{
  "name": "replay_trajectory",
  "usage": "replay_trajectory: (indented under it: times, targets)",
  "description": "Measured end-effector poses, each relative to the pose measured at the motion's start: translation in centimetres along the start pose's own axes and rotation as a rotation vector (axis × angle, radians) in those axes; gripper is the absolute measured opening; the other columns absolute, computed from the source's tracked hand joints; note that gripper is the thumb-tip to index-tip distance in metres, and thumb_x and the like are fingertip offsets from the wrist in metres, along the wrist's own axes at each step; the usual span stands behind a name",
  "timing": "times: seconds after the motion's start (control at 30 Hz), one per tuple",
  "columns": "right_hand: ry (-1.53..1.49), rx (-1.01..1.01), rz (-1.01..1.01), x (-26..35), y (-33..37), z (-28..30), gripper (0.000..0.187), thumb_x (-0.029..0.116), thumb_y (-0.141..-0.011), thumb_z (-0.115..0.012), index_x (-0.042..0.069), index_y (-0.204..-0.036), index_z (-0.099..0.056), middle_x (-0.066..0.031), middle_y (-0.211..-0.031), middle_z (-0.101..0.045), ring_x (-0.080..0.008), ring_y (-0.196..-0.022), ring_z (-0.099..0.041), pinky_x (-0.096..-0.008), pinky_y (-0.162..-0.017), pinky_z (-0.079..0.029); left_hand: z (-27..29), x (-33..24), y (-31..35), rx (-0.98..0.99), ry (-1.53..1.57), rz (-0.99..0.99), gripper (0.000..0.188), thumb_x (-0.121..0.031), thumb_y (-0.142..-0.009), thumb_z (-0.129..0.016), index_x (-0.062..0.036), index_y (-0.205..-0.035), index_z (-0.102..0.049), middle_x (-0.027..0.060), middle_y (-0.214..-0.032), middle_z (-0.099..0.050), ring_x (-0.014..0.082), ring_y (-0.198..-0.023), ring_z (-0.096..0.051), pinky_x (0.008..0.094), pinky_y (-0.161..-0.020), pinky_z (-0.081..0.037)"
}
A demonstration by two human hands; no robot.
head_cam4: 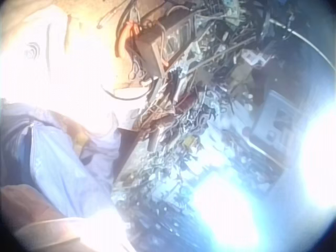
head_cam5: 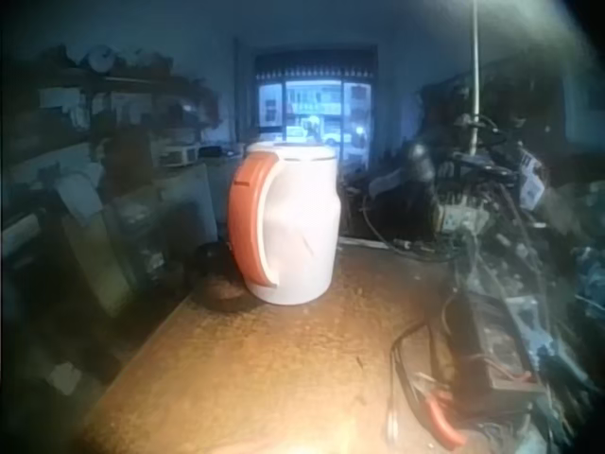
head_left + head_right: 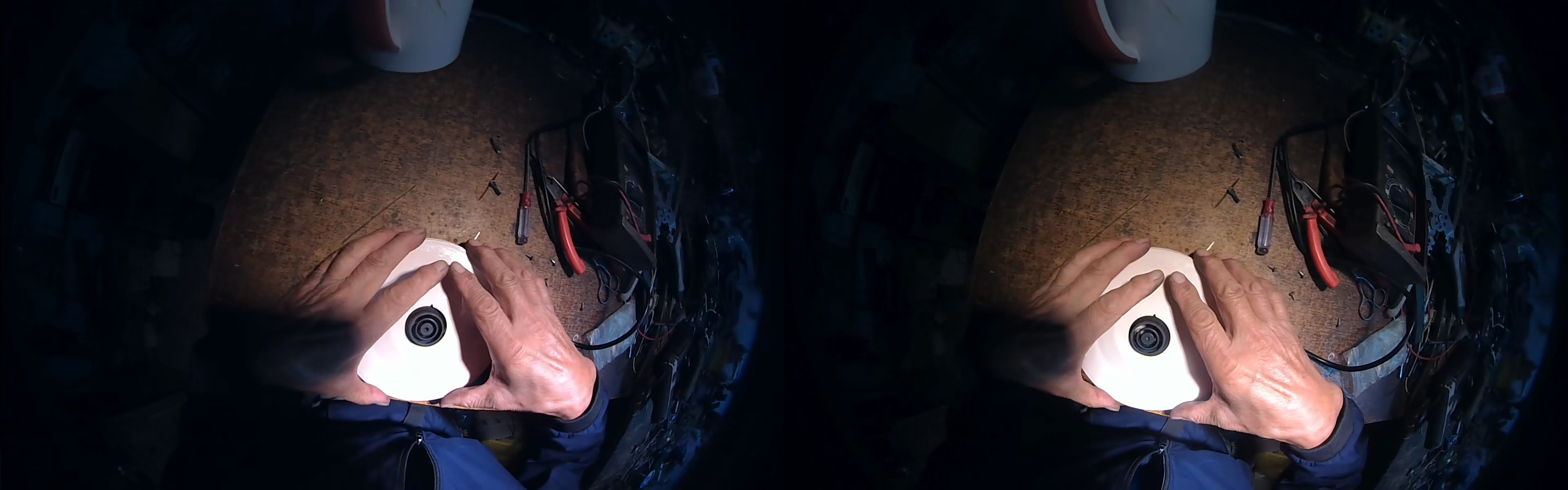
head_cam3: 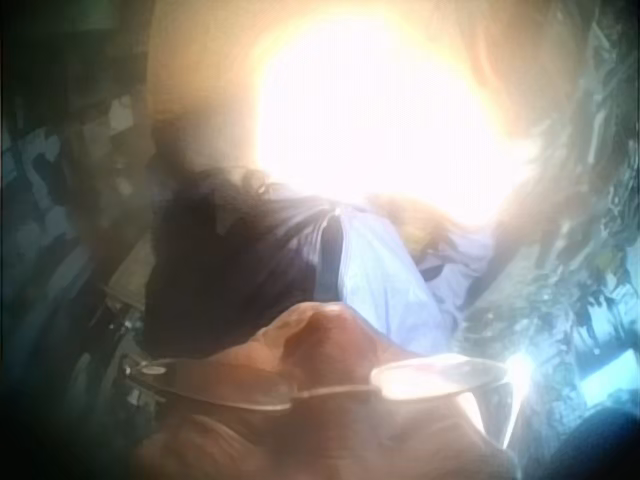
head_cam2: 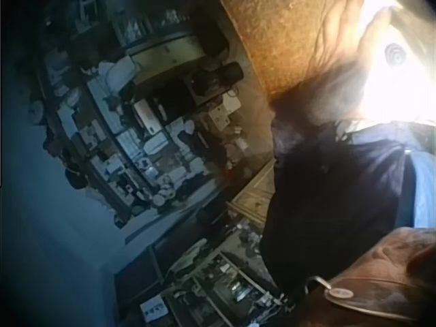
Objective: The person assembles a ceiling light fixture by connecting wires to a socket, securing the socket into the base, and fastening the cover plate with screws. The person uses a screwdriver to tighten the screws and completes the assembly.
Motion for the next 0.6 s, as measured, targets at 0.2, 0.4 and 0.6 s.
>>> replay_trajectory:
  times: [0.2,0.4,0.6]
  targets:
    - [-0.059,-0.083,0.036,0.0,0.1,0.9,0.128,0.066,-0.068,-0.092,-0.003,-0.162,-0.041,-0.0416,-0.152,-0.044,-0.059,-0.142,-0.047,-0.0662,-0.114,-0.041,0.7,-0.6,-0.1,-0.116,0.092,-0.135,0.136,-0.039,-0.059,-0.105,-0.0062,-0.168,-0.032,0.0374,-0.165,-0.031,0.0548,-0.151,-0.038,0.0686,-0.122,-0.039]
    - [-0.072,-0.057,0.026,-0.4,0.0,1.3,0.128,0.069,-0.069,-0.092,-0.004,-0.161,-0.042,-0.0412,-0.15,-0.045,-0.0582,-0.141,-0.048,-0.0646,-0.114,-0.042,0.4,-0.2,0.0,-0.091,0.075,-0.107,0.143,-0.052,-0.057,-0.105,-0.007,-0.169,-0.028,0.0407,-0.169,-0.022,0.0584,-0.153,-0.033,0.0734,-0.12,-0.037]
    - [-0.07,-0.063,0.023,-0.5,0.0,1.1,0.128,0.071,-0.069,-0.091,-0.003,-0.162,-0.042,-0.0412,-0.149,-0.045,-0.057,-0.139,-0.05,-0.0648,-0.112,-0.042,0.2,0.0,0.1,-0.123,0.108,-0.116,0.144,-0.051,-0.057,-0.106,-0.0074,-0.169,-0.028,0.0407,-0.169,-0.021,0.0584,-0.153,-0.033,0.0739,-0.12,-0.036]
Point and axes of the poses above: each hand's wrist, its own y-axis away from the middle knuckle, its own z-axis out of the back of the hand, x = y × z, the point moved 8 cm from there along -y, towards the middle knuckle
